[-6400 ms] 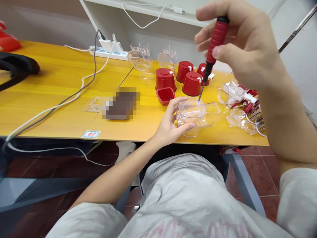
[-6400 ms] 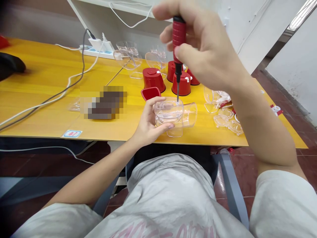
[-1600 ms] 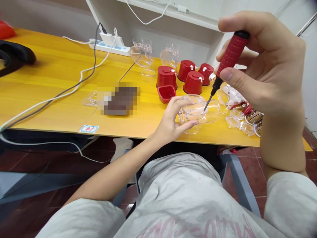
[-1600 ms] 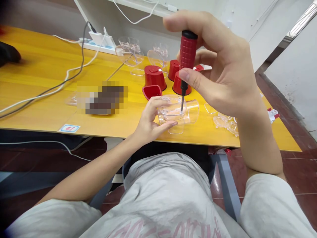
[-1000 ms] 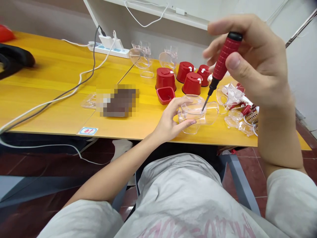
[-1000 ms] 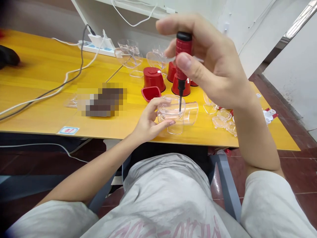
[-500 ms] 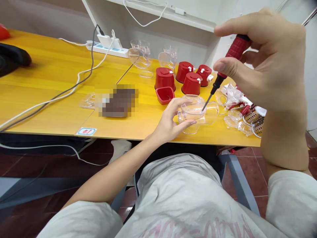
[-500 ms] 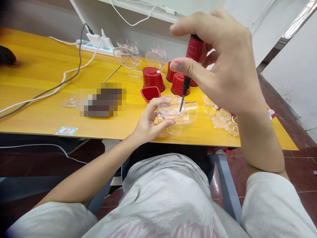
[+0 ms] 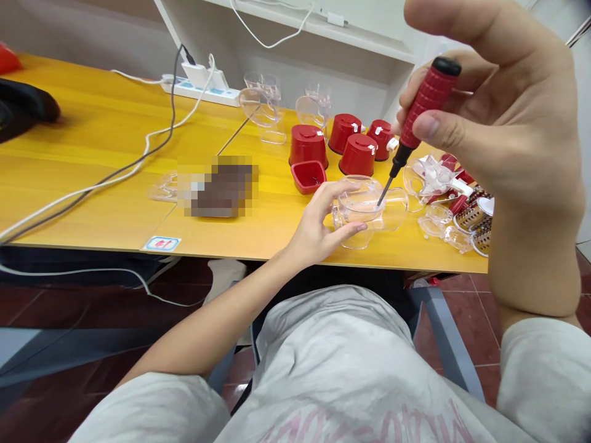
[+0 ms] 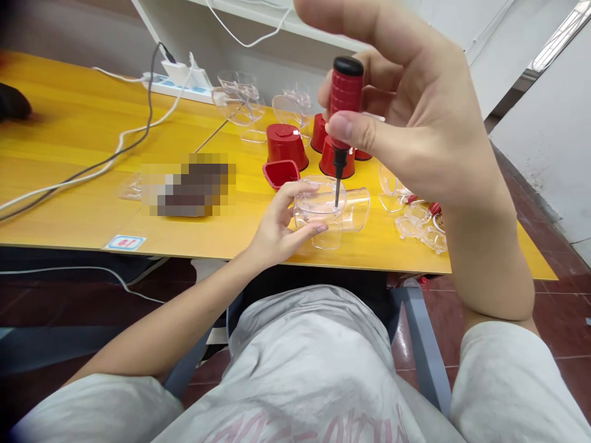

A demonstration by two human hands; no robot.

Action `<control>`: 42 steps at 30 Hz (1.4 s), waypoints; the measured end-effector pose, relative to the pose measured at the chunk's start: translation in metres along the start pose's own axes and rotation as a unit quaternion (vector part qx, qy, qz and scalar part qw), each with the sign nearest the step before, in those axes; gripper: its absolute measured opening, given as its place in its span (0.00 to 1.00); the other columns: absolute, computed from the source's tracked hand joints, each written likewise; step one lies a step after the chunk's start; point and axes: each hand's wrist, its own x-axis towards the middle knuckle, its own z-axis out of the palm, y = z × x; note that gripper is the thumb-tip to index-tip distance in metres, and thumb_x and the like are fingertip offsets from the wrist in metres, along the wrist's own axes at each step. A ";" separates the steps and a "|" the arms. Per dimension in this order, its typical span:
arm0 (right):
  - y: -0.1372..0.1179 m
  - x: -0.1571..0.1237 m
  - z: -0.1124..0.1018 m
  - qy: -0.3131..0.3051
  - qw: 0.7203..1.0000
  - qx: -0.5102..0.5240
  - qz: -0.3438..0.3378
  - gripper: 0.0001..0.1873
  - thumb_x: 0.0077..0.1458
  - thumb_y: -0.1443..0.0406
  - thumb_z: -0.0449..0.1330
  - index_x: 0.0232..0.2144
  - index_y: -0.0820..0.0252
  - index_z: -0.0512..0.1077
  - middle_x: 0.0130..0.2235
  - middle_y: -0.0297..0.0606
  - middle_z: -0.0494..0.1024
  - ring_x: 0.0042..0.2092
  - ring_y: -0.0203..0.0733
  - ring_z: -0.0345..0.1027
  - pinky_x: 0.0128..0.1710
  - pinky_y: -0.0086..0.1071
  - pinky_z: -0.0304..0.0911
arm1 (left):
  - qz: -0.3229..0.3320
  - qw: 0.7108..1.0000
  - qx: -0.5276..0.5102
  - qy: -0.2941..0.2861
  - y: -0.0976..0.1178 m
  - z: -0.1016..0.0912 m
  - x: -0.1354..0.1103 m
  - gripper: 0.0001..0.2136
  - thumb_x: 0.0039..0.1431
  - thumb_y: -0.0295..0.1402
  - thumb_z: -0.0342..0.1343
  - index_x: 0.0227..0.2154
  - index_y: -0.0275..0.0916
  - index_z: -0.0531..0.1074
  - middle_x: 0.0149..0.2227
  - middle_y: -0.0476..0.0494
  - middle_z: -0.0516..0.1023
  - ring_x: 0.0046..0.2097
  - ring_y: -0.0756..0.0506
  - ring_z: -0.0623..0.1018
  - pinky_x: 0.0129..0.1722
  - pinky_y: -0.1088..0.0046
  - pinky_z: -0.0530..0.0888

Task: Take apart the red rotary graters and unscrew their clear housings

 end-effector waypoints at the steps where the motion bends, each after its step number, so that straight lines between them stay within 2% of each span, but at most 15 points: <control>1: 0.001 0.000 0.000 -0.005 1.000 0.022 -0.005 0.28 0.59 0.54 0.80 0.62 0.33 0.87 0.54 0.28 0.90 0.53 0.53 0.87 0.57 0.45 0.90 | 0.002 1.000 0.000 0.001 0.000 0.000 0.000 0.32 0.69 0.51 0.77 0.70 0.50 0.76 0.68 0.34 0.81 0.65 0.33 0.83 0.53 0.58 0.84; 4: 0.005 -0.001 0.004 0.008 0.999 -0.002 -0.040 0.20 0.67 0.53 0.75 0.59 0.38 0.88 0.56 0.30 0.89 0.57 0.50 0.86 0.63 0.45 0.87 | 0.004 1.000 0.003 0.001 -0.001 0.001 0.000 0.33 0.69 0.53 0.77 0.70 0.49 0.76 0.68 0.33 0.81 0.65 0.33 0.83 0.54 0.57 0.84; 9: 0.003 -0.006 0.011 0.057 0.989 -0.123 -0.059 0.22 0.62 0.49 0.80 0.58 0.35 0.88 0.57 0.30 0.86 0.50 0.50 0.81 0.46 0.43 0.88 | -0.009 1.000 0.001 0.001 0.000 0.001 -0.001 0.33 0.69 0.53 0.77 0.70 0.50 0.76 0.68 0.33 0.81 0.66 0.32 0.82 0.56 0.56 0.84; 12: 0.004 -0.009 0.014 0.035 0.998 -0.029 -0.045 0.25 0.66 0.56 0.75 0.64 0.34 0.84 0.68 0.23 0.83 0.56 0.49 0.83 0.58 0.46 0.89 | -0.009 1.000 0.004 0.003 0.000 0.001 -0.001 0.33 0.69 0.54 0.77 0.70 0.50 0.76 0.68 0.33 0.81 0.65 0.32 0.82 0.55 0.56 0.84; 15: 0.017 -0.011 0.017 0.044 0.996 0.043 -0.057 0.24 0.67 0.52 0.74 0.64 0.40 0.84 0.67 0.28 0.83 0.62 0.50 0.84 0.60 0.44 0.89 | -0.014 1.000 0.006 0.003 -0.001 0.002 -0.001 0.34 0.69 0.56 0.76 0.70 0.50 0.76 0.68 0.33 0.81 0.64 0.32 0.82 0.53 0.55 0.84; 18: 0.027 -0.013 0.018 0.113 0.986 -0.050 -0.114 0.28 0.65 0.43 0.76 0.62 0.41 0.86 0.58 0.34 0.85 0.55 0.46 0.83 0.42 0.33 0.86 | -0.014 1.000 0.006 0.005 -0.002 0.003 -0.001 0.34 0.68 0.57 0.76 0.70 0.51 0.76 0.67 0.33 0.81 0.64 0.32 0.83 0.52 0.56 0.84; 20: 0.025 -0.016 0.016 0.131 0.981 -0.092 -0.111 0.28 0.61 0.45 0.80 0.62 0.37 0.87 0.58 0.31 0.86 0.48 0.41 0.80 0.34 0.29 0.80 | -0.012 1.000 0.005 0.007 -0.002 0.003 -0.001 0.33 0.69 0.56 0.76 0.70 0.50 0.76 0.68 0.33 0.81 0.64 0.32 0.83 0.53 0.56 0.84; 23: 0.014 -0.019 0.014 0.060 0.996 0.000 -0.069 0.30 0.64 0.54 0.79 0.66 0.34 0.85 0.66 0.24 0.85 0.51 0.40 0.81 0.49 0.34 0.86 | 0.002 1.000 0.002 0.008 -0.001 0.003 0.000 0.33 0.69 0.54 0.77 0.70 0.50 0.76 0.68 0.33 0.82 0.65 0.32 0.83 0.56 0.55 0.83; 26: 0.011 -0.020 0.014 0.033 0.996 0.046 -0.067 0.26 0.68 0.52 0.74 0.67 0.38 0.83 0.67 0.26 0.84 0.57 0.44 0.84 0.59 0.40 0.86 | 0.004 1.000 0.003 0.010 0.000 0.003 0.001 0.34 0.69 0.55 0.77 0.70 0.49 0.76 0.68 0.33 0.82 0.66 0.32 0.83 0.59 0.53 0.83; 31: 0.016 -0.017 0.009 0.105 0.978 -0.165 -0.078 0.31 0.63 0.38 0.76 0.62 0.41 0.85 0.59 0.34 0.83 0.49 0.43 0.81 0.34 0.31 0.77 | -0.006 1.000 -0.006 0.004 0.002 0.004 0.002 0.35 0.68 0.56 0.77 0.70 0.48 0.75 0.69 0.32 0.81 0.68 0.31 0.83 0.63 0.51 0.84; 34: 0.007 -0.015 0.001 0.056 0.989 -0.135 -0.034 0.25 0.63 0.48 0.78 0.61 0.32 0.86 0.63 0.28 0.86 0.51 0.48 0.83 0.43 0.37 0.86 | -0.002 1.000 -0.004 0.006 0.002 0.004 0.002 0.35 0.68 0.57 0.77 0.70 0.48 0.75 0.69 0.32 0.82 0.68 0.31 0.83 0.63 0.51 0.84; 36: 0.001 -0.013 -0.002 0.000 0.998 -0.064 -0.016 0.26 0.67 0.56 0.74 0.65 0.26 0.83 0.69 0.21 0.84 0.61 0.51 0.84 0.59 0.42 0.87 | -0.005 1.000 -0.004 0.008 0.002 0.004 0.002 0.35 0.68 0.56 0.77 0.70 0.49 0.75 0.69 0.32 0.82 0.67 0.32 0.83 0.62 0.52 0.84; 38: 0.001 -0.012 -0.004 -0.022 0.998 -0.047 -0.033 0.27 0.70 0.57 0.70 0.68 0.26 0.81 0.71 0.20 0.82 0.68 0.52 0.82 0.66 0.45 0.85 | -0.004 1.000 -0.001 0.009 0.002 0.004 0.002 0.35 0.69 0.56 0.77 0.70 0.48 0.76 0.69 0.32 0.82 0.67 0.32 0.83 0.62 0.52 0.84; 40: 0.006 -0.010 -0.005 -0.004 0.992 -0.109 -0.066 0.24 0.72 0.54 0.69 0.68 0.31 0.82 0.64 0.26 0.87 0.65 0.52 0.84 0.60 0.45 0.87 | 0.004 1.000 0.001 0.012 0.001 0.004 0.001 0.34 0.68 0.55 0.77 0.70 0.48 0.76 0.69 0.33 0.82 0.66 0.32 0.83 0.63 0.51 0.82; 42: 0.011 -0.007 -0.005 0.032 0.981 -0.170 -0.086 0.22 0.68 0.51 0.74 0.63 0.34 0.85 0.52 0.30 0.90 0.54 0.51 0.87 0.48 0.43 0.86 | 0.008 1.000 -0.001 0.013 0.001 0.004 0.001 0.34 0.68 0.54 0.77 0.70 0.49 0.76 0.69 0.33 0.82 0.65 0.32 0.83 0.62 0.52 0.82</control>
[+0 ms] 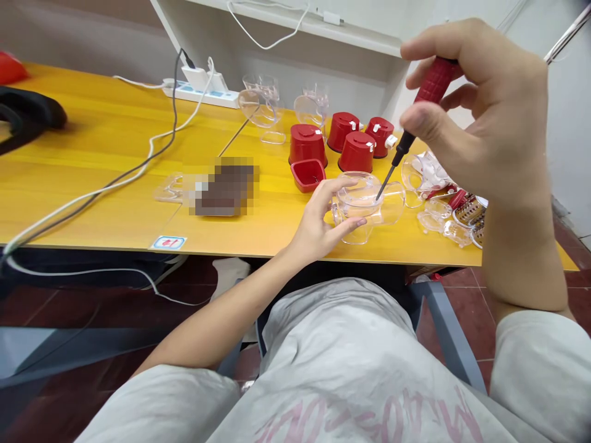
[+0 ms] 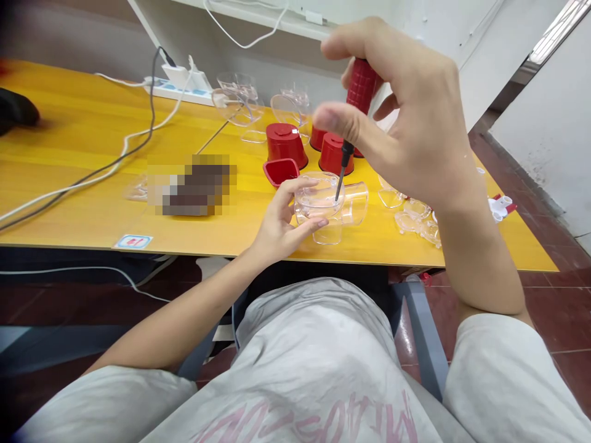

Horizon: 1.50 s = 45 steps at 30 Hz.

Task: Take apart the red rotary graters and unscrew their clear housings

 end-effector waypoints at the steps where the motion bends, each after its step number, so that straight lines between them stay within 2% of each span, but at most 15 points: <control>1: 0.001 0.001 0.001 0.009 1.000 -0.003 0.002 0.22 0.65 0.52 0.76 0.60 0.34 0.85 0.48 0.30 0.89 0.50 0.50 0.87 0.44 0.42 0.86 | -0.001 1.000 -0.001 0.000 0.000 0.000 0.000 0.34 0.69 0.54 0.77 0.71 0.49 0.76 0.69 0.33 0.82 0.65 0.33 0.83 0.61 0.52 0.82; 6: -0.002 0.005 0.000 -0.056 0.982 0.171 0.057 0.30 0.61 0.63 0.75 0.63 0.30 0.83 0.69 0.24 0.83 0.69 0.53 0.82 0.55 0.41 0.90 | -0.002 1.000 0.003 0.000 0.001 0.000 0.000 0.33 0.69 0.55 0.77 0.70 0.49 0.76 0.69 0.32 0.82 0.67 0.32 0.83 0.64 0.49 0.82; 9: -0.006 0.003 0.000 -0.043 0.981 0.178 0.067 0.22 0.66 0.57 0.74 0.61 0.32 0.86 0.64 0.27 0.87 0.62 0.54 0.85 0.54 0.43 0.92 | -0.008 1.000 -0.010 0.000 0.001 0.000 -0.001 0.33 0.69 0.52 0.78 0.70 0.50 0.76 0.69 0.33 0.82 0.67 0.32 0.82 0.58 0.55 0.84; 12: -0.011 0.001 -0.001 0.002 0.995 0.070 0.069 0.23 0.64 0.52 0.79 0.61 0.29 0.87 0.62 0.29 0.87 0.57 0.52 0.85 0.51 0.39 0.91 | -0.015 1.000 -0.016 0.000 0.001 0.000 -0.001 0.33 0.68 0.52 0.78 0.70 0.50 0.76 0.69 0.34 0.81 0.66 0.33 0.82 0.54 0.59 0.84; 14: -0.016 0.001 -0.004 -0.006 0.996 0.053 0.078 0.27 0.63 0.58 0.80 0.62 0.28 0.87 0.62 0.26 0.86 0.58 0.49 0.84 0.55 0.37 0.90 | -0.012 1.000 -0.010 -0.002 0.001 0.000 -0.001 0.34 0.68 0.53 0.78 0.70 0.49 0.76 0.69 0.33 0.81 0.67 0.32 0.82 0.56 0.58 0.84; 17: -0.023 0.003 -0.007 -0.058 0.979 0.171 0.090 0.33 0.67 0.71 0.69 0.66 0.29 0.86 0.66 0.19 0.84 0.66 0.48 0.82 0.66 0.43 0.87 | -0.003 1.000 0.003 0.000 0.001 -0.001 -0.001 0.34 0.69 0.54 0.77 0.71 0.49 0.76 0.68 0.34 0.82 0.67 0.32 0.83 0.64 0.52 0.81; 19: -0.025 0.004 -0.007 -0.070 0.974 0.198 0.089 0.32 0.67 0.71 0.67 0.64 0.28 0.86 0.66 0.18 0.84 0.71 0.50 0.80 0.70 0.44 0.85 | 0.001 1.000 0.005 0.002 0.001 -0.001 -0.001 0.34 0.69 0.54 0.77 0.71 0.49 0.76 0.68 0.34 0.82 0.65 0.32 0.83 0.66 0.51 0.80; 23: -0.024 0.004 -0.004 -0.063 0.991 0.040 0.112 0.27 0.66 0.61 0.77 0.62 0.23 0.83 0.67 0.20 0.83 0.63 0.51 0.83 0.57 0.37 0.86 | 0.006 1.000 -0.006 0.002 0.001 0.000 0.000 0.34 0.69 0.52 0.78 0.72 0.51 0.76 0.69 0.36 0.82 0.65 0.33 0.83 0.65 0.53 0.80; 26: -0.026 0.004 -0.005 -0.058 0.990 0.041 0.118 0.30 0.63 0.64 0.77 0.62 0.27 0.83 0.68 0.19 0.82 0.53 0.48 0.83 0.56 0.39 0.87 | 0.010 1.000 -0.006 0.002 0.001 0.000 0.000 0.34 0.69 0.52 0.78 0.72 0.51 0.76 0.70 0.36 0.82 0.66 0.34 0.83 0.65 0.53 0.80; 29: -0.030 0.002 -0.006 -0.070 0.976 0.159 0.128 0.29 0.65 0.66 0.74 0.62 0.28 0.82 0.74 0.18 0.75 0.64 0.49 0.81 0.62 0.39 0.88 | 0.012 1.000 0.003 0.002 0.000 0.000 0.000 0.34 0.69 0.54 0.77 0.72 0.49 0.76 0.69 0.34 0.82 0.67 0.33 0.83 0.65 0.53 0.80; 31: -0.031 0.000 -0.005 -0.073 0.969 0.197 0.127 0.24 0.67 0.66 0.72 0.60 0.34 0.83 0.73 0.24 0.76 0.70 0.50 0.78 0.66 0.40 0.86 | 0.013 1.000 0.005 0.001 0.000 -0.001 0.000 0.34 0.69 0.54 0.77 0.72 0.49 0.76 0.69 0.34 0.82 0.66 0.33 0.83 0.66 0.52 0.80; 35: -0.029 0.000 -0.002 -0.071 0.990 0.059 0.104 0.24 0.68 0.61 0.74 0.63 0.43 0.80 0.68 0.27 0.79 0.60 0.43 0.82 0.55 0.33 0.86 | 0.019 1.000 -0.001 0.001 0.000 0.000 0.000 0.34 0.70 0.53 0.77 0.72 0.50 0.76 0.70 0.35 0.82 0.67 0.32 0.83 0.68 0.49 0.78; 38: -0.027 0.002 -0.005 -0.068 0.991 0.062 0.098 0.28 0.67 0.64 0.76 0.65 0.38 0.81 0.70 0.24 0.80 0.53 0.39 0.82 0.50 0.31 0.85 | 0.020 1.000 -0.004 0.002 0.000 0.000 0.000 0.34 0.69 0.52 0.78 0.72 0.50 0.76 0.70 0.34 0.82 0.67 0.32 0.83 0.67 0.49 0.79; 42: -0.026 0.002 -0.012 -0.060 0.986 0.113 0.109 0.29 0.71 0.66 0.73 0.65 0.23 0.81 0.74 0.18 0.76 0.65 0.46 0.82 0.61 0.33 0.86 | 0.011 1.000 -0.007 0.005 -0.002 0.000 -0.001 0.35 0.68 0.54 0.78 0.72 0.50 0.76 0.69 0.34 0.82 0.67 0.32 0.83 0.64 0.51 0.81; 45: -0.026 0.001 -0.012 -0.046 0.990 0.104 0.088 0.31 0.72 0.68 0.69 0.68 0.26 0.81 0.70 0.20 0.76 0.64 0.41 0.82 0.63 0.33 0.84 | 0.017 1.000 0.002 0.003 -0.002 0.000 0.000 0.35 0.69 0.55 0.77 0.72 0.49 0.76 0.69 0.33 0.82 0.68 0.31 0.83 0.69 0.48 0.79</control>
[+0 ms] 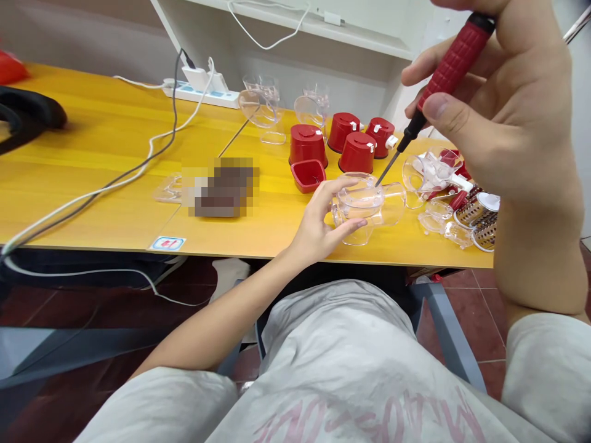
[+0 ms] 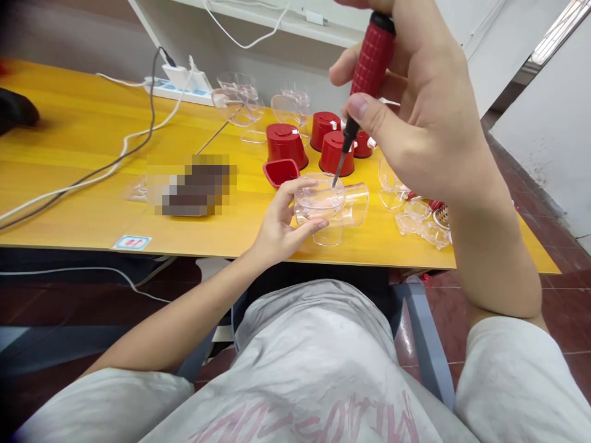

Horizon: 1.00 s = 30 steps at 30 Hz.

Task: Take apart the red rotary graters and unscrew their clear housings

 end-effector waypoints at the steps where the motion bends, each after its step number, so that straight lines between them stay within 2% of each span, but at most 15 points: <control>1: 0.000 0.000 0.001 0.004 1.000 -0.007 -0.007 0.31 0.73 0.69 0.68 0.69 0.29 0.80 0.68 0.20 0.76 0.63 0.39 0.82 0.64 0.32 0.83 | 0.003 1.000 0.001 0.000 0.000 0.000 0.000 0.35 0.69 0.55 0.77 0.72 0.49 0.75 0.69 0.33 0.82 0.68 0.31 0.83 0.70 0.47 0.79; 3: 0.001 -0.001 0.002 0.011 1.000 -0.013 -0.016 0.30 0.73 0.69 0.67 0.70 0.32 0.80 0.67 0.20 0.76 0.62 0.36 0.82 0.65 0.32 0.82 | 0.006 1.000 -0.002 0.001 0.000 0.000 0.000 0.34 0.70 0.54 0.77 0.72 0.50 0.75 0.70 0.34 0.82 0.68 0.31 0.83 0.70 0.47 0.78; 6: 0.004 -0.003 0.001 0.028 1.000 0.002 -0.012 0.30 0.73 0.70 0.67 0.70 0.32 0.80 0.72 0.18 0.75 0.63 0.35 0.82 0.64 0.30 0.82 | 0.006 1.000 -0.002 0.000 0.000 0.000 0.000 0.35 0.70 0.53 0.77 0.73 0.50 0.75 0.71 0.33 0.82 0.69 0.31 0.83 0.70 0.46 0.79; 9: 0.008 -0.005 0.000 0.032 0.999 0.016 0.000 0.29 0.74 0.69 0.68 0.68 0.31 0.80 0.73 0.18 0.75 0.64 0.36 0.82 0.66 0.33 0.83 | 0.006 1.000 0.000 -0.002 0.000 0.000 0.000 0.36 0.69 0.54 0.77 0.74 0.50 0.74 0.72 0.33 0.81 0.70 0.30 0.82 0.72 0.45 0.78; 11: 0.009 -0.006 0.003 0.034 0.999 0.032 0.005 0.28 0.72 0.68 0.68 0.67 0.33 0.80 0.72 0.19 0.75 0.62 0.37 0.81 0.67 0.36 0.83 | 0.005 1.000 0.002 -0.001 0.000 0.000 0.000 0.38 0.70 0.54 0.77 0.76 0.51 0.73 0.73 0.33 0.80 0.71 0.30 0.82 0.73 0.44 0.77; 13: 0.010 -0.004 0.008 0.067 0.996 0.065 0.010 0.30 0.67 0.70 0.65 0.66 0.39 0.81 0.71 0.22 0.76 0.56 0.36 0.81 0.61 0.37 0.86 | 0.002 1.000 0.006 -0.003 0.000 0.000 0.000 0.39 0.69 0.54 0.77 0.77 0.52 0.71 0.74 0.34 0.80 0.70 0.30 0.82 0.73 0.44 0.78; 14: 0.010 -0.004 0.010 0.099 0.992 0.082 0.008 0.30 0.64 0.71 0.62 0.64 0.43 0.82 0.68 0.25 0.78 0.50 0.36 0.79 0.54 0.37 0.87 | 0.000 1.000 0.007 -0.005 0.000 0.000 0.000 0.40 0.69 0.54 0.77 0.78 0.52 0.71 0.74 0.34 0.80 0.70 0.30 0.82 0.72 0.44 0.79; 16: 0.011 -0.003 0.013 0.137 0.987 0.079 0.012 0.27 0.59 0.72 0.60 0.56 0.49 0.84 0.55 0.31 0.81 0.40 0.36 0.71 0.41 0.36 0.81 | -0.002 1.000 0.003 -0.008 0.000 0.000 0.000 0.39 0.69 0.53 0.78 0.78 0.53 0.71 0.74 0.34 0.80 0.71 0.30 0.82 0.72 0.44 0.79; 17: 0.012 -0.003 0.013 0.120 0.992 0.048 0.015 0.22 0.59 0.72 0.61 0.51 0.50 0.84 0.47 0.33 0.80 0.36 0.37 0.67 0.38 0.37 0.76 | -0.002 1.000 -0.001 -0.009 0.000 0.000 0.000 0.39 0.69 0.53 0.78 0.77 0.53 0.72 0.74 0.34 0.80 0.71 0.30 0.82 0.72 0.43 0.79; 18: 0.014 -0.005 0.012 0.077 0.997 0.006 0.020 0.16 0.60 0.71 0.64 0.47 0.51 0.83 0.40 0.33 0.77 0.34 0.38 0.64 0.36 0.38 0.71 | -0.004 1.000 -0.005 -0.008 0.000 0.000 0.000 0.39 0.69 0.53 0.78 0.77 0.53 0.72 0.74 0.34 0.80 0.72 0.30 0.81 0.72 0.43 0.79; 20: 0.021 -0.012 0.010 -0.049 0.995 -0.082 0.033 0.07 0.62 0.68 0.69 0.42 0.50 0.82 0.34 0.32 0.76 0.33 0.40 0.65 0.36 0.41 0.66 | -0.011 1.000 -0.009 -0.005 0.000 0.000 0.000 0.38 0.69 0.53 0.78 0.77 0.53 0.72 0.74 0.34 0.80 0.72 0.29 0.81 0.73 0.42 0.79; 22: 0.033 -0.020 0.008 -0.135 0.983 -0.122 0.031 0.05 0.65 0.65 0.71 0.42 0.47 0.83 0.38 0.33 0.83 0.36 0.45 0.73 0.40 0.44 0.70 | -0.016 1.000 -0.007 -0.005 0.001 0.001 0.000 0.38 0.69 0.54 0.77 0.76 0.52 0.73 0.74 0.33 0.80 0.73 0.29 0.81 0.75 0.41 0.78; 24: 0.046 -0.027 0.007 -0.172 0.977 -0.126 0.018 0.07 0.69 0.62 0.70 0.47 0.44 0.86 0.46 0.35 0.88 0.45 0.51 0.80 0.48 0.48 0.74 | -0.014 1.000 -0.004 -0.009 0.002 0.000 0.001 0.38 0.70 0.54 0.77 0.76 0.51 0.73 0.74 0.33 0.80 0.73 0.29 0.81 0.76 0.40 0.77; 26: 0.059 -0.030 0.008 -0.205 0.972 -0.118 0.000 0.08 0.71 0.60 0.70 0.50 0.43 0.87 0.52 0.37 0.89 0.51 0.53 0.83 0.53 0.48 0.75 | -0.012 1.000 -0.004 -0.010 0.003 0.000 0.001 0.38 0.69 0.54 0.77 0.76 0.51 0.73 0.74 0.33 0.80 0.73 0.29 0.81 0.75 0.42 0.78; 30: 0.076 -0.026 0.012 -0.257 0.963 -0.085 -0.020 0.08 0.74 0.61 0.68 0.49 0.45 0.89 0.50 0.38 0.89 0.48 0.49 0.83 0.50 0.45 0.75 | -0.017 1.000 -0.009 -0.006 0.004 -0.001 0.002 0.38 0.69 0.54 0.78 0.76 0.52 0.74 0.74 0.34 0.80 0.71 0.30 0.82 0.71 0.46 0.81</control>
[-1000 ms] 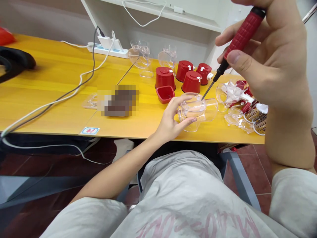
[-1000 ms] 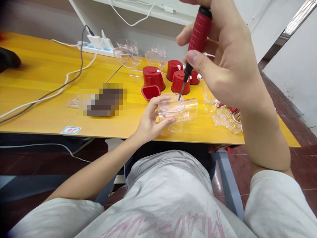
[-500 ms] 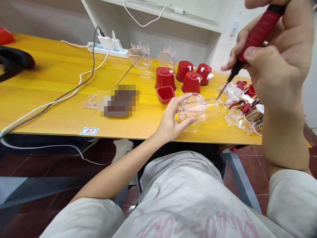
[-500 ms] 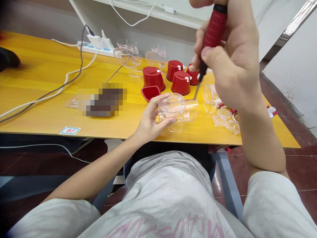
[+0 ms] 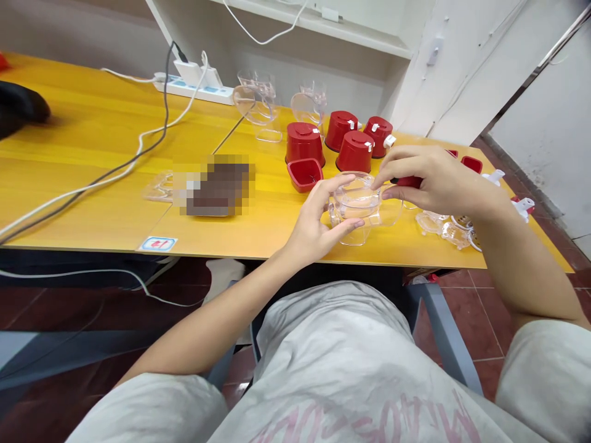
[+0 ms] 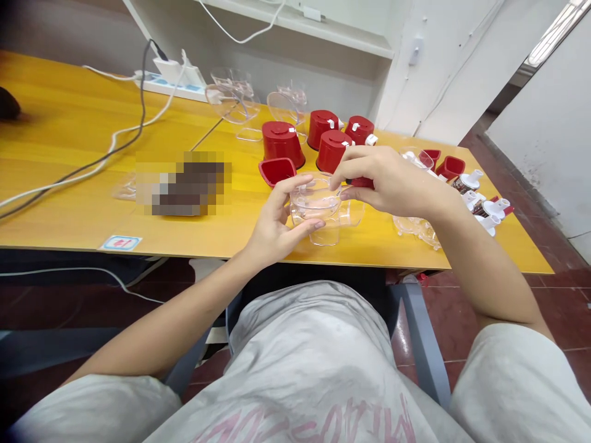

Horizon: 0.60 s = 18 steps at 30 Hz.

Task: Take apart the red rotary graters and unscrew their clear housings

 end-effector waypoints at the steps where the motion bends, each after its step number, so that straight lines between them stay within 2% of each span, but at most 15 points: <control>1: 0.003 0.002 0.001 -0.002 1.000 0.005 -0.008 0.08 0.74 0.62 0.68 0.48 0.46 0.88 0.49 0.38 0.89 0.47 0.48 0.83 0.50 0.44 0.75 | 0.004 1.000 0.000 0.000 0.000 0.000 0.000 0.38 0.69 0.54 0.78 0.75 0.52 0.74 0.74 0.34 0.80 0.71 0.30 0.82 0.72 0.46 0.80; 3: 0.007 0.004 0.002 0.000 1.000 0.012 -0.028 0.07 0.74 0.63 0.68 0.46 0.47 0.88 0.47 0.37 0.88 0.46 0.45 0.82 0.48 0.41 0.74 | 0.012 1.000 -0.001 -0.002 0.000 0.000 0.000 0.37 0.69 0.53 0.78 0.75 0.52 0.74 0.74 0.34 0.80 0.72 0.31 0.82 0.74 0.45 0.79; 6: 0.010 0.004 0.001 -0.007 0.998 0.006 -0.054 0.09 0.75 0.64 0.66 0.44 0.48 0.88 0.46 0.36 0.88 0.44 0.43 0.81 0.46 0.39 0.73 | 0.012 1.000 -0.001 -0.005 -0.001 0.000 0.000 0.37 0.70 0.52 0.78 0.76 0.52 0.73 0.74 0.34 0.80 0.72 0.30 0.82 0.71 0.48 0.81; 11: 0.009 0.021 -0.018 -0.039 0.998 0.018 -0.044 0.07 0.73 0.60 0.66 0.41 0.50 0.85 0.42 0.35 0.88 0.41 0.42 0.79 0.43 0.39 0.71 | 0.016 1.000 0.009 -0.011 -0.002 -0.001 0.000 0.38 0.70 0.54 0.77 0.76 0.50 0.73 0.74 0.32 0.80 0.73 0.30 0.81 0.71 0.47 0.81; 13: 0.010 0.045 -0.024 -0.036 0.999 -0.002 -0.011 0.04 0.70 0.62 0.69 0.40 0.51 0.84 0.38 0.34 0.87 0.35 0.41 0.74 0.39 0.39 0.67 | 0.023 1.000 0.010 -0.012 -0.003 -0.002 0.000 0.37 0.71 0.54 0.76 0.76 0.49 0.73 0.74 0.32 0.80 0.72 0.30 0.82 0.72 0.47 0.80; 15: 0.014 0.080 -0.020 -0.042 0.998 -0.042 0.024 0.03 0.65 0.65 0.71 0.37 0.51 0.82 0.33 0.32 0.84 0.31 0.40 0.68 0.37 0.40 0.63 | 0.028 0.999 0.011 -0.014 -0.003 -0.003 0.000 0.37 0.71 0.53 0.76 0.76 0.49 0.72 0.74 0.32 0.80 0.71 0.31 0.82 0.73 0.47 0.80; 18: 0.027 0.142 0.004 -0.113 0.988 -0.094 0.037 0.07 0.57 0.69 0.74 0.32 0.51 0.81 0.32 0.34 0.83 0.31 0.42 0.68 0.39 0.42 0.62 | 0.028 0.999 0.015 -0.018 -0.003 -0.005 0.000 0.37 0.70 0.53 0.77 0.76 0.50 0.73 0.73 0.33 0.81 0.70 0.31 0.83 0.72 0.47 0.80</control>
